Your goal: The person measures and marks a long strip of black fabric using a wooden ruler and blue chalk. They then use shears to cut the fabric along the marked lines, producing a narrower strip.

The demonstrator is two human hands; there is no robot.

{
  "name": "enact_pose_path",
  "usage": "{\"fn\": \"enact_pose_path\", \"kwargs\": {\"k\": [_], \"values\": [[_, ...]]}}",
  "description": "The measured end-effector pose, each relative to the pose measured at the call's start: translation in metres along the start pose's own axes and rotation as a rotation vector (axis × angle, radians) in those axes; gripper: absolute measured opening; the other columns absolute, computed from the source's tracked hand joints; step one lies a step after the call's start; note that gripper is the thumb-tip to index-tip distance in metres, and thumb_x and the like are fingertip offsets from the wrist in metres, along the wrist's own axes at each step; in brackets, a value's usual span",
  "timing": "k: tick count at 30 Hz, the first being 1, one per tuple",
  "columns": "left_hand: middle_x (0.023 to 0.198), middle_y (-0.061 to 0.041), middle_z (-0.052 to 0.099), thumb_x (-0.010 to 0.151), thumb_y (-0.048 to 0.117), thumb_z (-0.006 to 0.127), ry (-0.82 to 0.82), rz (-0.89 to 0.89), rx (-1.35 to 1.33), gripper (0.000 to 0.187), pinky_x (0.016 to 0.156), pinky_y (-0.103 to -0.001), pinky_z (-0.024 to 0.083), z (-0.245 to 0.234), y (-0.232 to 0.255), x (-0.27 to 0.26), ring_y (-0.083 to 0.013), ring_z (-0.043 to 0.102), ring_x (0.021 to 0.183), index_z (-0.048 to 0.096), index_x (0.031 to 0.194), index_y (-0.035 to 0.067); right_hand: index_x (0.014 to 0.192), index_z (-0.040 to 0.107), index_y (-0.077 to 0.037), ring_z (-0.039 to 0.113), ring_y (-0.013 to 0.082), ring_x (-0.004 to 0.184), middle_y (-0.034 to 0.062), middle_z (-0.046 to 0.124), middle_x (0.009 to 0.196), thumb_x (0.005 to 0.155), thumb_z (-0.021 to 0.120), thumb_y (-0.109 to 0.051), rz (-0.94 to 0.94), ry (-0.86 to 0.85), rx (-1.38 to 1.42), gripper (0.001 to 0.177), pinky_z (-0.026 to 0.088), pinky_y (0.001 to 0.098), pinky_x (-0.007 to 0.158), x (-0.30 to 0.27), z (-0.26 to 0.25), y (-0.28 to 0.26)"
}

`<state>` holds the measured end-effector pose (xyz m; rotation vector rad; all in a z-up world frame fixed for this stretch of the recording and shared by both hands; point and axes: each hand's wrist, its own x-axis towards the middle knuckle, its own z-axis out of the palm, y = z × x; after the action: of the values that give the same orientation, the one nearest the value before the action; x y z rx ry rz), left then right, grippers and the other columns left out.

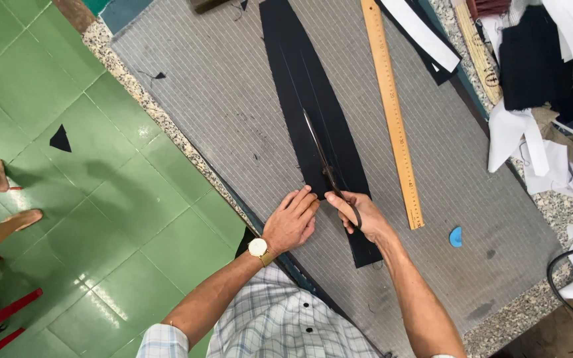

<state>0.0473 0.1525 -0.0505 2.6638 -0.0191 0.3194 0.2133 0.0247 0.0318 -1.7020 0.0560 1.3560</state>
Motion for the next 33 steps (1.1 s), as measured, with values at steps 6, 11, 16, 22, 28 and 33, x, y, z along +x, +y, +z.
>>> {"fn": "enact_pose_path", "kwargs": {"k": [6, 11, 16, 22, 28, 33], "values": [[0.133, -0.018, 0.058, 0.098, 0.02, 0.051, 0.031, 0.007, 0.003, 0.038, 0.119, -0.046, 0.035, 0.001, -0.001, 0.0, -0.0332, 0.049, 0.141, 0.06, 0.129, 0.002, 0.122, 0.068, 0.007, 0.056, 0.0151, 0.044, 0.008, 0.053, 0.05, 0.092, 0.075, -0.042, 0.0, -0.014, -0.007, 0.058, 0.047, 0.0232, 0.031, 0.017, 0.003, -0.009], [0.133, -0.017, 0.059, 0.097, 0.021, 0.052, 0.055, 0.004, 0.012, 0.037, 0.118, -0.045, 0.036, 0.002, 0.0, 0.0, -0.0322, 0.05, 0.14, 0.061, 0.128, 0.002, 0.127, 0.063, 0.01, 0.055, 0.0153, 0.044, 0.008, 0.052, 0.05, 0.094, 0.073, -0.046, -0.014, -0.01, -0.006, 0.066, 0.047, 0.0238, 0.031, 0.026, 0.008, -0.022], [0.133, -0.017, 0.059, 0.096, 0.02, 0.052, 0.072, 0.007, 0.005, 0.037, 0.118, -0.045, 0.036, 0.001, 0.0, 0.001, -0.0324, 0.05, 0.14, 0.062, 0.128, 0.002, 0.116, 0.069, 0.007, 0.051, 0.0144, 0.038, 0.0074, 0.049, 0.046, 0.092, 0.078, -0.034, -0.024, -0.001, 0.009, 0.049, 0.043, 0.0218, 0.026, 0.03, 0.009, -0.021], [0.132, -0.017, 0.059, 0.096, 0.02, 0.052, 0.077, 0.013, 0.003, 0.037, 0.117, -0.046, 0.037, -0.002, 0.0, 0.002, -0.0329, 0.051, 0.139, 0.061, 0.127, 0.002, 0.111, 0.07, 0.006, 0.054, 0.0141, 0.041, 0.0067, 0.051, 0.048, 0.092, 0.077, -0.041, -0.018, -0.008, -0.024, 0.051, 0.046, 0.0217, 0.028, 0.05, 0.005, -0.017], [0.131, -0.017, 0.059, 0.095, 0.019, 0.053, 0.084, 0.02, 0.004, 0.037, 0.117, -0.046, 0.038, -0.005, 0.0, 0.003, -0.0334, 0.051, 0.138, 0.061, 0.127, 0.001, 0.109, 0.07, 0.006, 0.055, 0.0142, 0.042, 0.0062, 0.052, 0.049, 0.093, 0.073, -0.049, -0.042, -0.011, -0.04, 0.057, 0.048, 0.0231, 0.03, 0.045, 0.02, -0.059], [0.132, -0.017, 0.059, 0.095, 0.018, 0.053, 0.107, 0.022, -0.001, 0.037, 0.117, -0.046, 0.038, -0.004, 0.0, 0.003, -0.0337, 0.051, 0.138, 0.061, 0.127, 0.001, 0.103, 0.072, 0.004, 0.05, 0.0131, 0.036, 0.0056, 0.049, 0.045, 0.093, 0.078, -0.038, -0.068, 0.008, -0.013, 0.044, 0.043, 0.021, 0.026, 0.071, 0.012, -0.032]]}}
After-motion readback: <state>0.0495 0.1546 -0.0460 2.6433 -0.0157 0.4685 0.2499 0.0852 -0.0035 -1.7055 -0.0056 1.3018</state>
